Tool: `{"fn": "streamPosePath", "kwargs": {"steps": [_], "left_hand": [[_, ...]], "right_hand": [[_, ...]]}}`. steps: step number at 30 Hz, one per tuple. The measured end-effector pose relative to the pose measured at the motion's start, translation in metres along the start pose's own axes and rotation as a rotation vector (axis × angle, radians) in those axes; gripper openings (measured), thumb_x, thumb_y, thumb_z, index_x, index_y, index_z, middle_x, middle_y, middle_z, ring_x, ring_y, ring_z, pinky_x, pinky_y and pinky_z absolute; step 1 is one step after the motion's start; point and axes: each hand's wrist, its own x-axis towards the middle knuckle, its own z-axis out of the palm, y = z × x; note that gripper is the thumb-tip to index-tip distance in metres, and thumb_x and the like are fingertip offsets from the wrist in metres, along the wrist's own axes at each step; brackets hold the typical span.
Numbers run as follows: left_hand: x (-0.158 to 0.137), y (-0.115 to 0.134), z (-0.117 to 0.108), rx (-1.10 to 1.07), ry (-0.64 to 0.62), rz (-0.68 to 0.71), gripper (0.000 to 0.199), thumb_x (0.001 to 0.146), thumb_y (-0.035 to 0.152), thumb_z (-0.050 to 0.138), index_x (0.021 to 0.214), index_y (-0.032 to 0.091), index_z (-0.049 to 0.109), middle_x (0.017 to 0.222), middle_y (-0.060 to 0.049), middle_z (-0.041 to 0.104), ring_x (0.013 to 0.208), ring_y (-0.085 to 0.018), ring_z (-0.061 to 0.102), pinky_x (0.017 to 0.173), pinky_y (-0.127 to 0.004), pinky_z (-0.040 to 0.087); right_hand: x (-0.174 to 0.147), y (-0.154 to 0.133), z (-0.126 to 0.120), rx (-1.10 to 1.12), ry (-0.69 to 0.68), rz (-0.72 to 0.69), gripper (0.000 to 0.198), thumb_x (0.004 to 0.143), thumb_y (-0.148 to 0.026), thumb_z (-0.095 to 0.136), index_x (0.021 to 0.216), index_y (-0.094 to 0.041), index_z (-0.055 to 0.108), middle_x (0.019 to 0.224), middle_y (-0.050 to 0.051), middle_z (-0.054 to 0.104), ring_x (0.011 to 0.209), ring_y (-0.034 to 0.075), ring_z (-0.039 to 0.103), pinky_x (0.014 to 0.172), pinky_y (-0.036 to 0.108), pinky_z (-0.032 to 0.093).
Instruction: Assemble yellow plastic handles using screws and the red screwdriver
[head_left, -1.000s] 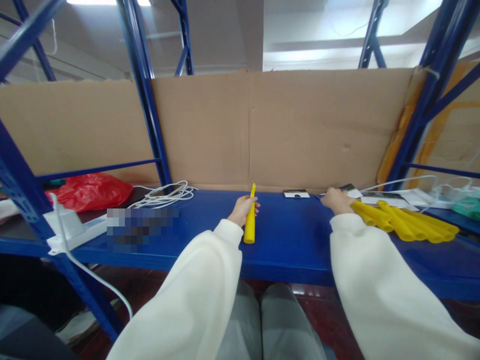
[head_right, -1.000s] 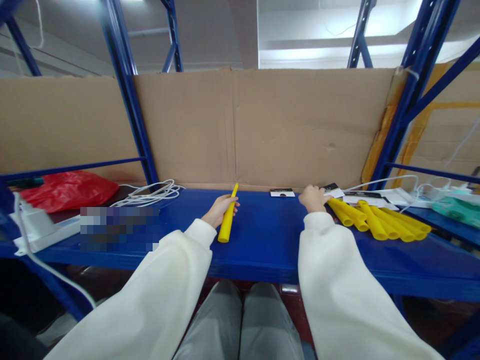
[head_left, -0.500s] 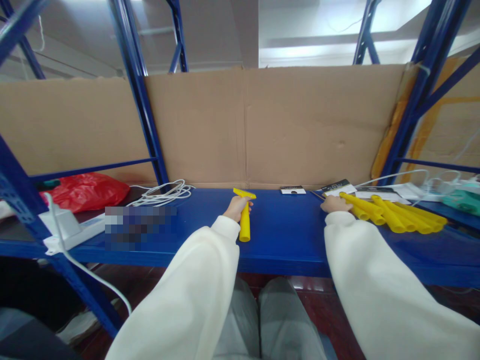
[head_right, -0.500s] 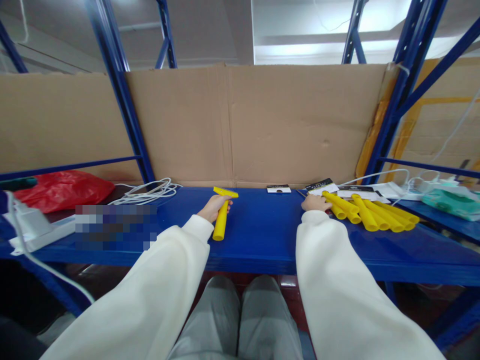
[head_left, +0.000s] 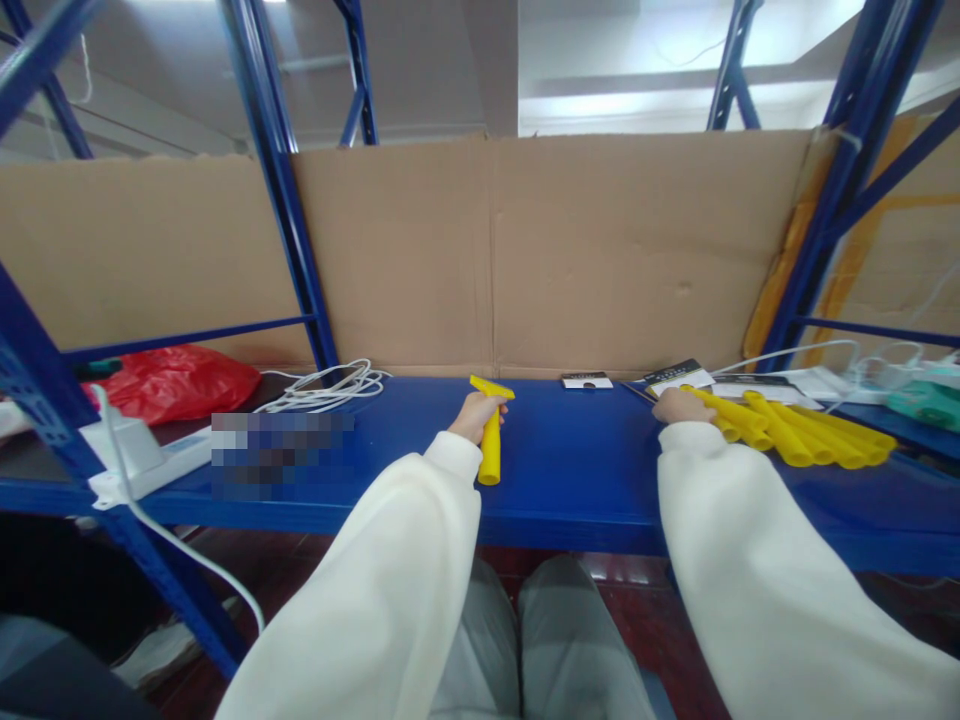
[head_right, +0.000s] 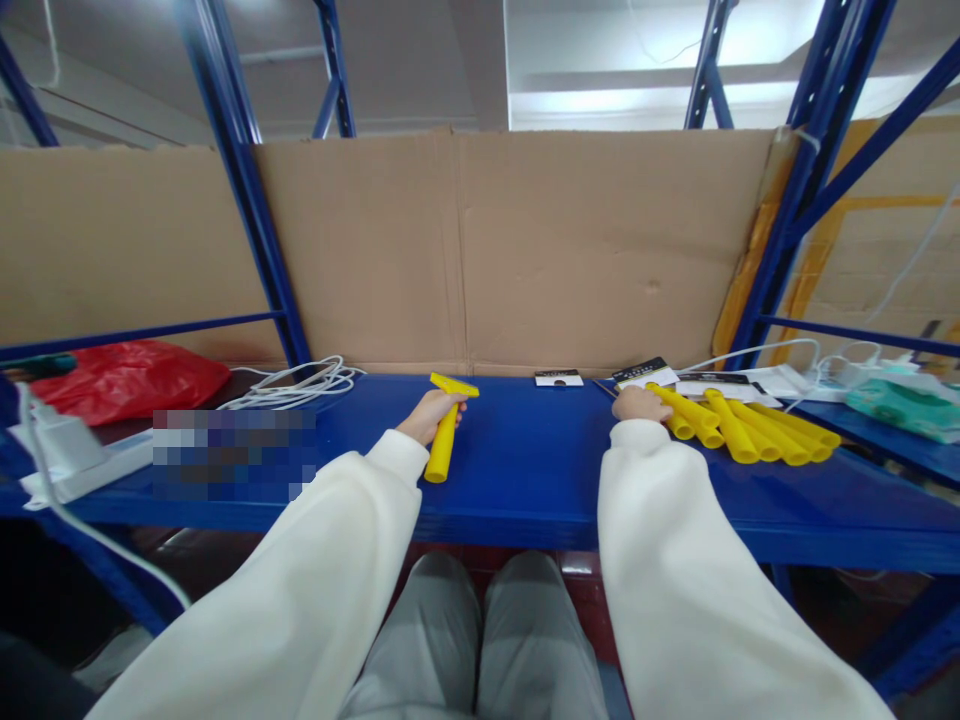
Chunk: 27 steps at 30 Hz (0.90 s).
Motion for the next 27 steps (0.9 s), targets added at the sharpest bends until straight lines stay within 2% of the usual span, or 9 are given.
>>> {"fn": "streamPosePath", "kwargs": {"steps": [6, 10, 13, 17, 20, 23, 27], "left_hand": [[0.001, 0.000, 0.001, -0.005, 0.005, -0.008, 0.010, 0.083, 0.003, 0.066, 0.087, 0.011, 0.071, 0.047, 0.004, 0.051, 0.036, -0.008, 0.043, 0.041, -0.020, 0.036], [0.002, -0.001, 0.000, -0.007, 0.000, -0.006, 0.011, 0.085, 0.003, 0.064, 0.088, 0.010, 0.072, 0.047, 0.003, 0.051, 0.037, -0.009, 0.044, 0.041, -0.020, 0.036], [0.002, -0.001, 0.000, -0.006, 0.004, -0.003, 0.011, 0.085, 0.003, 0.064, 0.086, 0.010, 0.072, 0.047, 0.003, 0.052, 0.037, -0.009, 0.043, 0.041, -0.020, 0.035], [-0.002, 0.001, 0.001, 0.010, 0.015, 0.006, 0.013, 0.086, 0.001, 0.061, 0.083, 0.010, 0.070, 0.047, 0.003, 0.051, 0.036, -0.008, 0.043, 0.040, -0.020, 0.034], [-0.004, 0.003, 0.001, 0.023, 0.031, -0.004, 0.015, 0.087, 0.001, 0.059, 0.080, 0.011, 0.068, 0.046, 0.004, 0.051, 0.036, -0.008, 0.043, 0.039, -0.019, 0.034], [-0.005, 0.004, 0.001, 0.036, 0.055, -0.014, 0.017, 0.086, 0.001, 0.059, 0.077, 0.011, 0.067, 0.046, 0.004, 0.051, 0.035, -0.008, 0.043, 0.040, -0.020, 0.035], [-0.004, 0.004, 0.001, 0.053, 0.067, -0.010, 0.018, 0.087, 0.001, 0.059, 0.073, 0.012, 0.065, 0.045, 0.004, 0.050, 0.035, -0.008, 0.043, 0.040, -0.020, 0.036]], "right_hand": [[-0.004, 0.001, -0.003, 0.014, -0.049, 0.010, 0.054, 0.085, -0.013, 0.045, 0.136, -0.012, 0.064, 0.139, 0.025, 0.061, 0.127, 0.037, 0.058, 0.095, 0.053, 0.048], [-0.004, -0.001, -0.005, 0.069, 0.040, -0.010, 0.047, 0.084, -0.016, 0.049, 0.128, -0.012, 0.066, 0.126, 0.026, 0.067, 0.120, 0.039, 0.062, 0.095, 0.057, 0.046], [-0.008, -0.004, -0.012, 0.164, 0.147, -0.046, 0.047, 0.086, -0.019, 0.052, 0.131, -0.010, 0.058, 0.122, 0.026, 0.067, 0.118, 0.039, 0.062, 0.097, 0.055, 0.045], [-0.018, -0.013, -0.023, 0.314, 0.269, -0.301, 0.046, 0.094, -0.021, 0.043, 0.138, -0.009, 0.048, 0.136, 0.025, 0.059, 0.124, 0.033, 0.059, 0.102, 0.043, 0.045], [-0.023, -0.020, -0.025, 0.311, 0.232, -0.494, 0.044, 0.093, -0.016, 0.044, 0.135, -0.010, 0.055, 0.132, 0.022, 0.063, 0.122, 0.031, 0.059, 0.103, 0.038, 0.044], [-0.025, -0.023, -0.024, 0.262, 0.182, -0.592, 0.041, 0.092, -0.015, 0.045, 0.129, -0.014, 0.063, 0.122, 0.017, 0.070, 0.115, 0.031, 0.063, 0.100, 0.037, 0.045], [-0.028, -0.027, -0.020, 0.231, 0.173, -0.665, 0.041, 0.095, -0.019, 0.046, 0.132, -0.017, 0.063, 0.117, 0.014, 0.074, 0.110, 0.029, 0.067, 0.095, 0.034, 0.047]]}}
